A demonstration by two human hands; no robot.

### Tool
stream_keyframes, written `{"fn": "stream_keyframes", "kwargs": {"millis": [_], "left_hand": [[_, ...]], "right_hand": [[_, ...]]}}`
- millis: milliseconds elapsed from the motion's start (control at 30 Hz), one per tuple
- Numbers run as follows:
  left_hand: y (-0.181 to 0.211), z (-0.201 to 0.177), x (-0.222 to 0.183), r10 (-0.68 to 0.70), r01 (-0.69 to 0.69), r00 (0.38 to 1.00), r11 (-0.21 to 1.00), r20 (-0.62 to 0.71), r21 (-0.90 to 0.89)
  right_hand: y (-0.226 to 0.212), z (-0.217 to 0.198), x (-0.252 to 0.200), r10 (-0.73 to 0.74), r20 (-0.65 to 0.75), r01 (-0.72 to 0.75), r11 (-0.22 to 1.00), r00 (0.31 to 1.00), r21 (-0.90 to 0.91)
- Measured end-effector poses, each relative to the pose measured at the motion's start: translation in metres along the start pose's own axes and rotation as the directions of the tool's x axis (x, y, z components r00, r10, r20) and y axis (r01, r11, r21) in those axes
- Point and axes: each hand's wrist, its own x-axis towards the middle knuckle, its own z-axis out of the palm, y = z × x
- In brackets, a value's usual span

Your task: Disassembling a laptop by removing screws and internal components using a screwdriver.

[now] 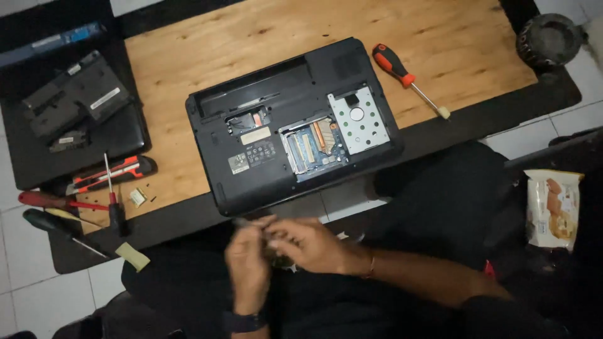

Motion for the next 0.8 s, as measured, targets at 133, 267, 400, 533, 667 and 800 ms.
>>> {"fn": "stream_keyframes", "kwargs": {"millis": [133, 267, 400, 533, 667, 800], "left_hand": [[0.067, -0.06, 0.054, 0.0, -0.006, 0.953, 1.0, -0.303, -0.019], [0.052, -0.141, 0.144, 0.372, -0.25, 0.925, 0.441, 0.077, 0.862], [0.011, -0.153, 0.194, 0.438, -0.205, 0.884, 0.041, 0.166, 0.978], [-0.001, -0.133, 0.215, 0.588, -0.104, 0.804, -0.014, 0.092, 0.995], [0.041, -0.105, 0.202, 0.644, -0.339, 0.726, 0.028, 0.242, 0.94], [0.05, -0.085, 0.167, 0.757, -0.423, 0.575, -0.049, 0.31, 0.905]], "right_hand": [[0.0, -0.049, 0.001, -0.066, 0.026, 0.069, 0.982, 0.998, -0.175], [0.036, -0.163, 0.011, -0.19, -0.295, -0.031, 0.793, 0.936, -0.608], [0.059, -0.279, 0.022, -0.342, -0.52, -0.249, 0.593, 0.783, -0.766], [0.1, -0.324, 0.028, -0.227, -0.531, -0.37, 0.502, 0.816, -0.782], [0.098, -0.302, 0.037, -0.286, -0.375, -0.167, 0.555, 0.882, -0.815], [0.094, -0.281, 0.048, -0.29, -0.107, 0.086, 0.581, 0.951, -0.81]]}}
